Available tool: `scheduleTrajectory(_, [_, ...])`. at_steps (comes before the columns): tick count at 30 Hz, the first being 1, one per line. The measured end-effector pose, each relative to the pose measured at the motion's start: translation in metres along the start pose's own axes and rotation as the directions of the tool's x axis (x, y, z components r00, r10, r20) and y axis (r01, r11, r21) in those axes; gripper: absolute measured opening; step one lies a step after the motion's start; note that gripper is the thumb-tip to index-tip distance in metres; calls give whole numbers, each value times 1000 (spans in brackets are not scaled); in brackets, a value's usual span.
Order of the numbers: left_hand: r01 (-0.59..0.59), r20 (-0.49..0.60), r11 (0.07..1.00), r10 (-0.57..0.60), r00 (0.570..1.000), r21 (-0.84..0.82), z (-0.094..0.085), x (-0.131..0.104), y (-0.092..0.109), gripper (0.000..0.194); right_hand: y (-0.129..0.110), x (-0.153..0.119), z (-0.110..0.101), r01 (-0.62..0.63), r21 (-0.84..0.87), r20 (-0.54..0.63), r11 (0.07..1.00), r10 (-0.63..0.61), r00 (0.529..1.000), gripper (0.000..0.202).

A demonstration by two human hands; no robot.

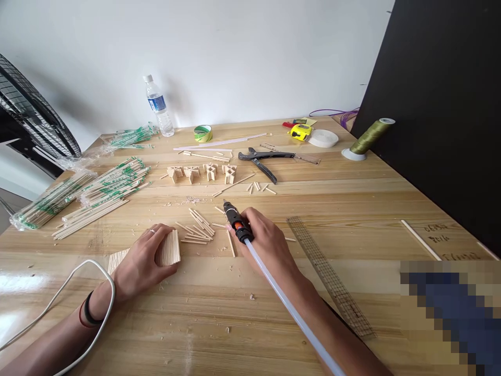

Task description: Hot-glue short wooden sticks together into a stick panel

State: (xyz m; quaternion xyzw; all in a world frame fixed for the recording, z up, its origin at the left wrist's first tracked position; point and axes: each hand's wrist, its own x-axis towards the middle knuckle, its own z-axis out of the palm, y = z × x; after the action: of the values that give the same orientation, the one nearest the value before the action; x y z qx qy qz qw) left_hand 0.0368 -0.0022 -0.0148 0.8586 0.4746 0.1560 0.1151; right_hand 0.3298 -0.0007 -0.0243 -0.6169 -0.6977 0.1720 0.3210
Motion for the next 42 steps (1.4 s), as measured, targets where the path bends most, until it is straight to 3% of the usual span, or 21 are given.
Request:
scheduleTrajectory(4, [-8,49,998,11,999,-60,0,-1,4,58,17,5,1,35,-63,-56,997,-39,998,16])
scheduleTrajectory(9, [-16,95,991,29,995,-132,-3,-1,6,60,28,9,5,60,-79,-89,995,-67,994,25])
scheduleTrajectory(22, [1,68,994,6,998,-108,-6,0,10,56,51,16,0,40,-205,-123,978,-66,990,31])
scheduleTrajectory(26, [23,23,999,-22,999,-43,-3,-1,8,53,44,15,-4,49,-259,-143,965,-88,986,28])
scheduleTrajectory(29, [55,22,998,-54,998,-24,-2,-1,7,50,24,12,-7,127,-242,-207,962,-179,962,19])
scheduleTrajectory(32, [72,47,996,-69,996,-47,-2,-1,8,52,-4,3,-4,286,-61,-87,956,-291,953,13])
scheduleTrajectory(36, [67,51,994,-63,997,-90,-3,-1,10,52,-32,-14,13,452,25,110,891,-452,885,24])
scheduleTrajectory(39, [57,46,992,-52,998,-115,-4,-1,12,52,-37,-21,26,472,-17,206,881,-459,864,38])
scheduleTrajectory(42, [40,41,992,-36,999,-118,-5,-2,15,53,-35,-22,34,447,-49,221,893,-427,877,29])
